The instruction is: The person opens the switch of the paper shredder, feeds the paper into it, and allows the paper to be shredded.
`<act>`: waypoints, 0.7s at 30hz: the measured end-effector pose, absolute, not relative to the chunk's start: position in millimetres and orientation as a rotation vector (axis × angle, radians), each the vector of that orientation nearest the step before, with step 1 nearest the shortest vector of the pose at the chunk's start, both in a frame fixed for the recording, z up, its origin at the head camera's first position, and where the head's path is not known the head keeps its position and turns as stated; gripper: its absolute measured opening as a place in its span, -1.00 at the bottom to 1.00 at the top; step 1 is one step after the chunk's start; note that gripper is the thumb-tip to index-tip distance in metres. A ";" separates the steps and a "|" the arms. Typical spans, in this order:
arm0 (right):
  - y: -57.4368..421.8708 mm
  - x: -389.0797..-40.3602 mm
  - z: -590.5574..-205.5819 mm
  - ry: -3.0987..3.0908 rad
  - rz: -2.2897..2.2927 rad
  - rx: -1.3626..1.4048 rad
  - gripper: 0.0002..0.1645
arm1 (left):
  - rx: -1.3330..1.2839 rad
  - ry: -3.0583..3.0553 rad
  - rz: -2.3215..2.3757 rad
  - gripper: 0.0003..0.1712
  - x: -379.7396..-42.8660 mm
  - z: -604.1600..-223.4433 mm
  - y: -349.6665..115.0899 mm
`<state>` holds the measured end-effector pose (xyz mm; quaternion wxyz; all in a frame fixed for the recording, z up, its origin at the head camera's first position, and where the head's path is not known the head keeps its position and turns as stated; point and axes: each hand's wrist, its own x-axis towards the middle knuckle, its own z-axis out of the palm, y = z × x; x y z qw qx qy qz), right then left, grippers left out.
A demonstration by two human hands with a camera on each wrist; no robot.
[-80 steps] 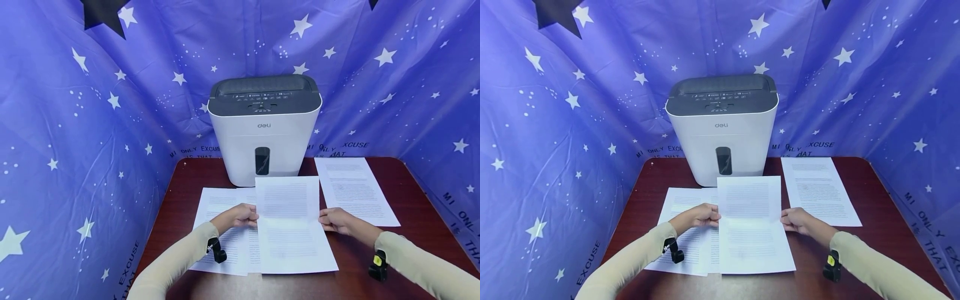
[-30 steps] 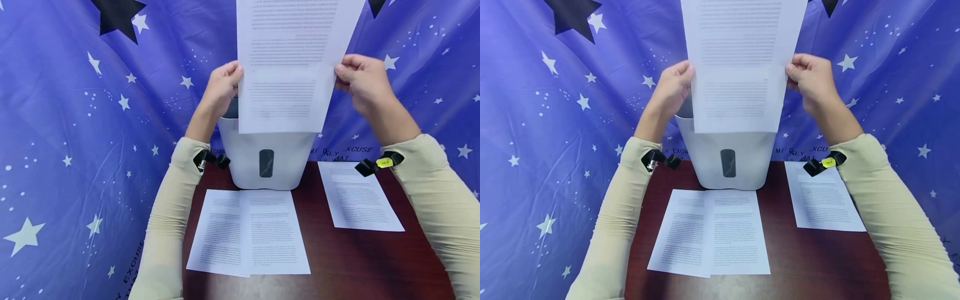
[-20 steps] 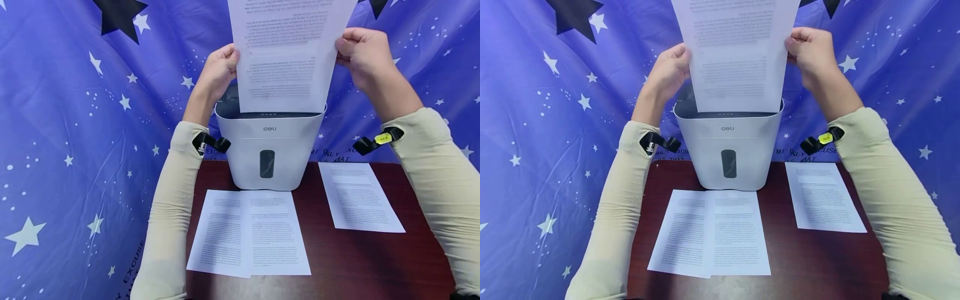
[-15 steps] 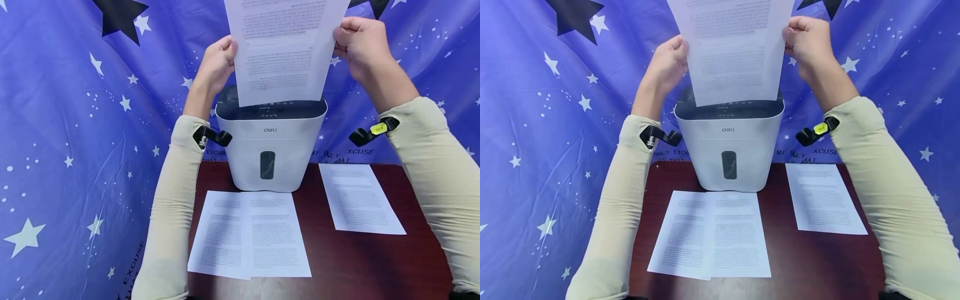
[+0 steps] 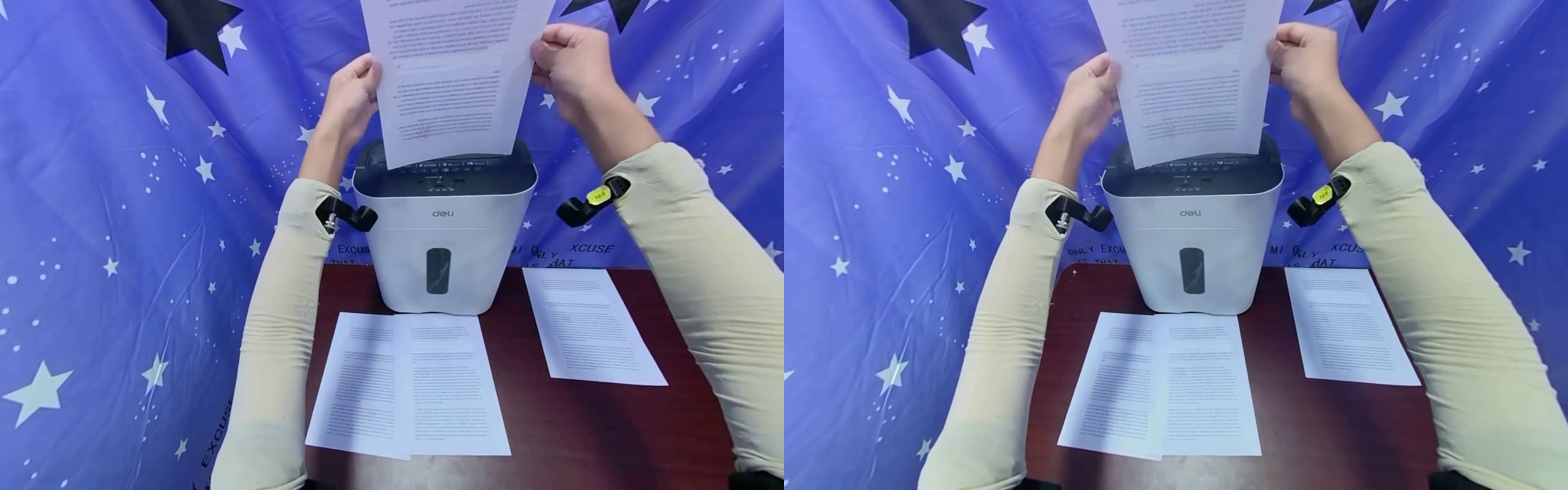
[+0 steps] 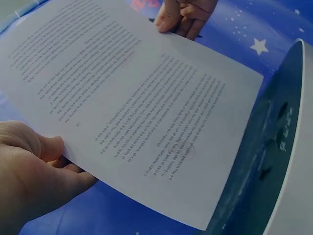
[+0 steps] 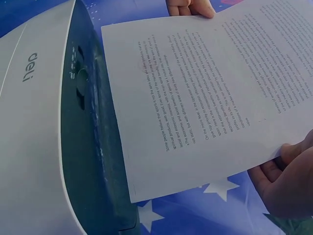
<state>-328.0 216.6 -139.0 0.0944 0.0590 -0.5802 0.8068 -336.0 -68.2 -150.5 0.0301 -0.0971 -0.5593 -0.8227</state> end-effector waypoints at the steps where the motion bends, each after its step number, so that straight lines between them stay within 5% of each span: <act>1: 215.9 -329.1 -139.6 -1.723 2.394 0.171 -0.77 | -0.284 -1.713 -2.535 -0.67 -336.9 -151.6 -67.9; 21: 213.0 -343.5 -162.3 -1.652 2.372 0.235 -0.66 | -0.318 -1.521 -2.547 -0.63 -349.7 -170.0 -62.7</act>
